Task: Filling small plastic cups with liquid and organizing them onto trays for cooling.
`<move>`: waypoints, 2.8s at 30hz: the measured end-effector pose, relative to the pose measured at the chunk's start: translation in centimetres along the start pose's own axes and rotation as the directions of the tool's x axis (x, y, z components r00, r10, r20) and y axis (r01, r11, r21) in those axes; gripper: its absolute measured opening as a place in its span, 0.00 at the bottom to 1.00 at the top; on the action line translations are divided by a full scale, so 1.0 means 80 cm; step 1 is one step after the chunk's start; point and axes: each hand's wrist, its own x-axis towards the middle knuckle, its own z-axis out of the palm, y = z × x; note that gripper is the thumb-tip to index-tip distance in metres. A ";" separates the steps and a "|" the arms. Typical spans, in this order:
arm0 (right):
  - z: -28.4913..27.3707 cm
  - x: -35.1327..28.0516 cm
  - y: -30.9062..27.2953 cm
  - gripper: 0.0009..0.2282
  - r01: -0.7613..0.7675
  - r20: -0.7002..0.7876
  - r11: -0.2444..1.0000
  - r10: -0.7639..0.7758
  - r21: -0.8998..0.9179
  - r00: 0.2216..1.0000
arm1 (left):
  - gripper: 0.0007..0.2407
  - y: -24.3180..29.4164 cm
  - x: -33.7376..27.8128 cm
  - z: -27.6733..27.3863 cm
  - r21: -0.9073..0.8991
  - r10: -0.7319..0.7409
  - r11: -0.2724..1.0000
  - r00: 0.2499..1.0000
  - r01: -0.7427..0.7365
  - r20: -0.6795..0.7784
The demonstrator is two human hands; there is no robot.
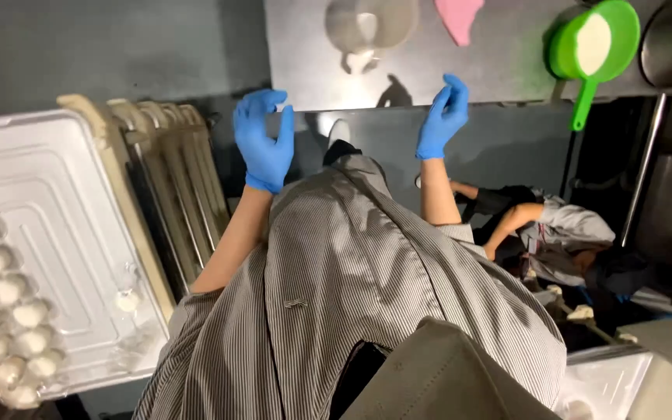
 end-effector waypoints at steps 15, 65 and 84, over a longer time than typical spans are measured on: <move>-0.354 0.282 0.250 0.11 -0.690 0.342 0.724 0.651 -0.010 0.678 | 0.08 -0.073 0.026 0.334 -0.200 -0.224 0.929 0.903 0.312 0.368; -0.303 0.243 -0.090 0.12 0.109 -0.007 0.743 -0.151 -0.661 0.988 | 0.15 0.129 0.112 0.606 -0.484 0.446 0.875 0.372 0.012 0.814; -0.278 0.233 -0.085 0.10 0.259 0.134 0.558 -0.255 -0.788 0.957 | 0.13 0.128 0.128 0.608 -0.507 0.447 0.858 0.369 0.079 0.815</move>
